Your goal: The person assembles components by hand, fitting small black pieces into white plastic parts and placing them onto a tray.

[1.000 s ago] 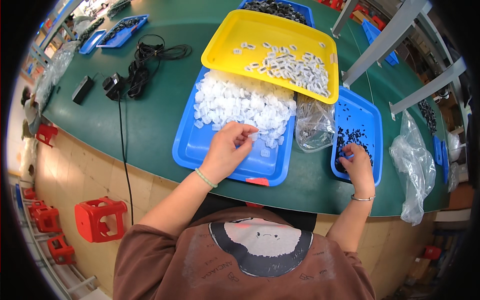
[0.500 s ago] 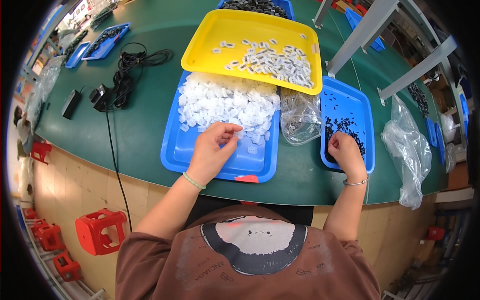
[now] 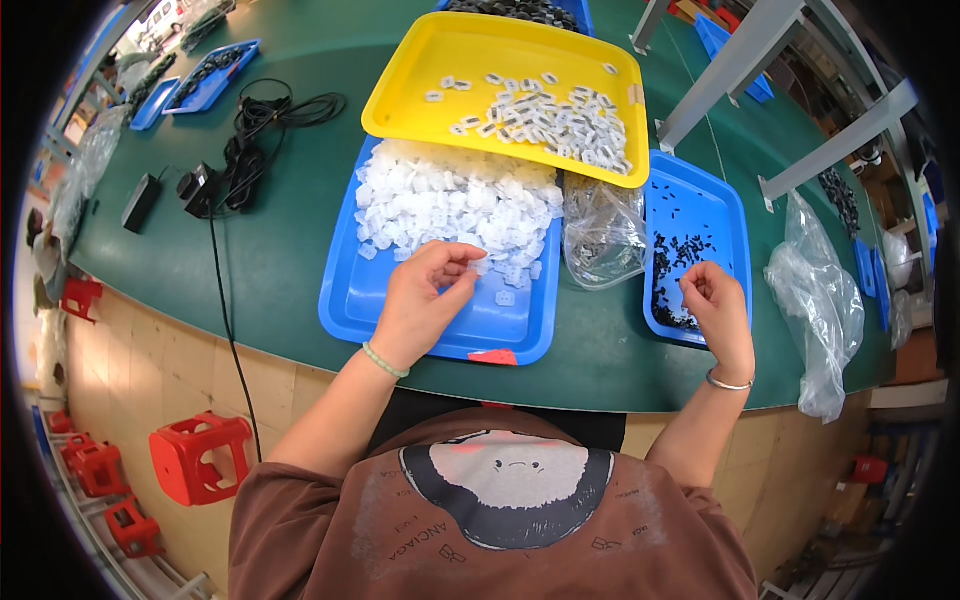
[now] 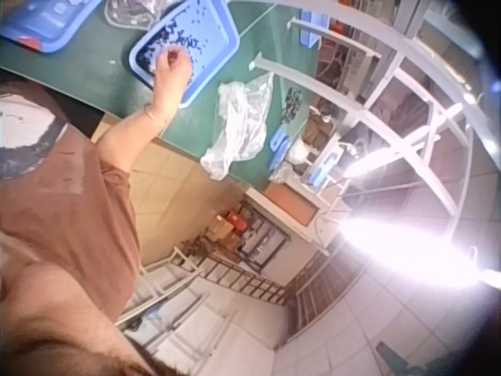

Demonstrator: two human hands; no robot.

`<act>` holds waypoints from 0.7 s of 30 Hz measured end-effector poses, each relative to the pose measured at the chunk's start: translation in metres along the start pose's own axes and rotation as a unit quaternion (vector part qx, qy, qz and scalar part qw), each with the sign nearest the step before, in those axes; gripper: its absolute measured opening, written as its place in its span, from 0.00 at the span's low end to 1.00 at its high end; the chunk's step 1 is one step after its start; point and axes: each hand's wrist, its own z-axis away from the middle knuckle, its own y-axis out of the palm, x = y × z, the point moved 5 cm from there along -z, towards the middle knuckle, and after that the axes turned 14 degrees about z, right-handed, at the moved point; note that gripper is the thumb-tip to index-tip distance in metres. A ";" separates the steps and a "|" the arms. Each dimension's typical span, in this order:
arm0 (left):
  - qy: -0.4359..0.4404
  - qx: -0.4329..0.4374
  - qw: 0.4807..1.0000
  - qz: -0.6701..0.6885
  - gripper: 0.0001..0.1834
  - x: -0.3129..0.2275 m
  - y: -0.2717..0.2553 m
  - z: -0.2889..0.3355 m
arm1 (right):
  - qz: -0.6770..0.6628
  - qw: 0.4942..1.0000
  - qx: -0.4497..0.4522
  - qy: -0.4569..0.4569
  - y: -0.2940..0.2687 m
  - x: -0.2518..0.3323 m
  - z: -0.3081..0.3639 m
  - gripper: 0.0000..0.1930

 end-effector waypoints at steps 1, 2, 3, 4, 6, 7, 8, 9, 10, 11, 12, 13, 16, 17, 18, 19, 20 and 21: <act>0.004 0.002 1.000 -0.006 0.12 -0.001 0.000 0.001 | -0.057 0.998 0.015 -0.007 0.000 0.011 0.002 0.02; 0.004 -0.001 1.000 -0.007 0.12 -0.001 0.000 0.000 | -0.114 0.993 0.030 -0.014 0.002 0.023 0.004 0.02; 0.013 0.012 1.000 0.004 0.13 -0.001 0.002 0.000 | -0.147 0.987 0.052 -0.047 0.010 0.040 0.006 0.02; 0.021 0.024 0.999 0.014 0.13 -0.002 0.003 0.000 | -0.157 0.982 0.064 -0.077 0.020 0.058 0.007 0.02; 0.013 0.025 0.999 0.022 0.13 -0.001 0.002 0.002 | -0.155 0.974 0.088 -0.137 0.045 0.094 0.006 0.02; 0.005 0.032 0.999 0.032 0.13 0.000 0.004 0.002 | -0.142 0.971 0.097 -0.166 0.059 0.109 0.003 0.03; 0.007 0.028 0.999 0.031 0.13 0.001 0.003 0.002 | -0.123 0.968 0.088 -0.198 0.070 0.124 0.003 0.03; 0.000 0.026 0.999 0.041 0.14 0.000 0.002 0.002 | -0.104 0.964 0.081 -0.232 0.079 0.138 0.002 0.04; -0.007 0.027 0.998 0.052 0.14 0.001 0.002 0.002 | -0.114 0.962 0.094 -0.231 0.091 0.142 0.000 0.05; -0.005 0.027 0.998 0.052 0.14 0.000 0.003 0.001 | -0.114 0.961 0.093 -0.233 0.097 0.147 0.000 0.05; -0.016 0.017 0.997 0.069 0.14 -0.001 0.002 0.002 | -0.103 0.962 0.082 -0.239 0.103 0.152 0.000 0.05; -0.026 0.008 0.996 0.087 0.14 -0.001 0.001 0.002 | -0.091 0.962 0.071 -0.246 0.107 0.157 0.000 0.05; -0.008 0.020 0.994 0.104 0.15 0.002 0.002 0.002 | -0.100 0.964 0.057 -0.239 0.117 0.159 0.002 0.05; -0.008 0.018 0.994 0.105 0.15 0.002 0.001 0.002 | -0.108 0.965 0.046 -0.235 0.119 0.158 0.003 0.05; -0.007 0.023 0.995 0.094 0.15 0.001 0.001 0.001 | -0.108 0.965 0.047 -0.235 0.122 0.158 0.004 0.05; -0.005 0.027 0.996 0.083 0.14 0.001 0.002 0.001 | -0.124 0.964 0.053 -0.228 0.124 0.158 0.005 0.06; -0.006 0.026 0.996 0.083 0.14 0.001 0.001 0.001 | -0.140 0.963 0.058 -0.221 0.126 0.157 0.006 0.06; -0.016 0.024 0.997 0.077 0.14 0.002 0.001 0.000 | -0.140 0.963 0.058 -0.221 0.128 0.157 0.006 0.06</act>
